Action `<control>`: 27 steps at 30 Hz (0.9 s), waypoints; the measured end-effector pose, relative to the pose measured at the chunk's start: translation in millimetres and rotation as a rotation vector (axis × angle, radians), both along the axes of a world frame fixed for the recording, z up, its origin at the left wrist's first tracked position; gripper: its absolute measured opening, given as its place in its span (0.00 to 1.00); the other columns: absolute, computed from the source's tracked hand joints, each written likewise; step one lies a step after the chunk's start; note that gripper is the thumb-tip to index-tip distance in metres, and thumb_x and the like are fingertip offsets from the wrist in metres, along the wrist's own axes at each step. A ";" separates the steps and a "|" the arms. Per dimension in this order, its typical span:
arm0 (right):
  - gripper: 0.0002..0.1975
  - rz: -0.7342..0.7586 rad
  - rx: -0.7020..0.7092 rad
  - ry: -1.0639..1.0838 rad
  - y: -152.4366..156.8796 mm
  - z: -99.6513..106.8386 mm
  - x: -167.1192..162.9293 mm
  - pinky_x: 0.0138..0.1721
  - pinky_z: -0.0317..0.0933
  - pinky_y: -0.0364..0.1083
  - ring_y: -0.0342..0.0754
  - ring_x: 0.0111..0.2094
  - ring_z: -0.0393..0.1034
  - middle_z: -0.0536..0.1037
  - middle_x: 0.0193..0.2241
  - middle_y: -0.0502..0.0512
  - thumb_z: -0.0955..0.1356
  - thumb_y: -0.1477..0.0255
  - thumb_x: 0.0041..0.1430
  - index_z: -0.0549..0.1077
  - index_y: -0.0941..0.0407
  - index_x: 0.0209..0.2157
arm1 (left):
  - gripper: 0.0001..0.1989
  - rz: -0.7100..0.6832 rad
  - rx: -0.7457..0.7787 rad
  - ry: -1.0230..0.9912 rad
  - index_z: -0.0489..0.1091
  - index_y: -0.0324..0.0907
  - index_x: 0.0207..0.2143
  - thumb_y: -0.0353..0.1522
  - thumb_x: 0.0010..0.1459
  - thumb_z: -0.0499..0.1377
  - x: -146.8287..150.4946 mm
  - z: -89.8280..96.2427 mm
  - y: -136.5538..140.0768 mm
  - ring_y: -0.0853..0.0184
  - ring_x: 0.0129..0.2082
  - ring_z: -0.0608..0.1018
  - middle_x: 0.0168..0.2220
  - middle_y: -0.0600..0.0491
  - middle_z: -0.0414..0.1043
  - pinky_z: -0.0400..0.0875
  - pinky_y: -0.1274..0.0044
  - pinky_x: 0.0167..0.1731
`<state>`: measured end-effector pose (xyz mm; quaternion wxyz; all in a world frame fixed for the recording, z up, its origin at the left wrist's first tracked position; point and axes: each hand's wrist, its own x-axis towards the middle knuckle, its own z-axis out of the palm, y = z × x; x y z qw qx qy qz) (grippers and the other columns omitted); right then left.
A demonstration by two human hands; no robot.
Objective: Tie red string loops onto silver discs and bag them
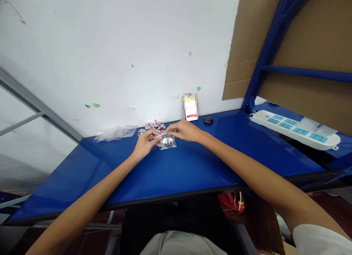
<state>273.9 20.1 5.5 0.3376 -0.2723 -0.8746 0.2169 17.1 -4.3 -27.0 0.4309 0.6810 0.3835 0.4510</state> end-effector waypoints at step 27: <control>0.12 -0.430 0.211 0.237 21.1 6.7 39.1 0.48 0.72 0.52 0.53 0.40 0.81 0.87 0.43 0.56 0.68 0.71 0.68 0.79 0.52 0.51 | 0.08 0.196 0.621 0.732 0.77 0.44 0.45 0.30 0.71 0.57 52.2 24.3 66.2 0.57 0.45 0.80 0.50 0.43 0.77 0.72 0.68 0.46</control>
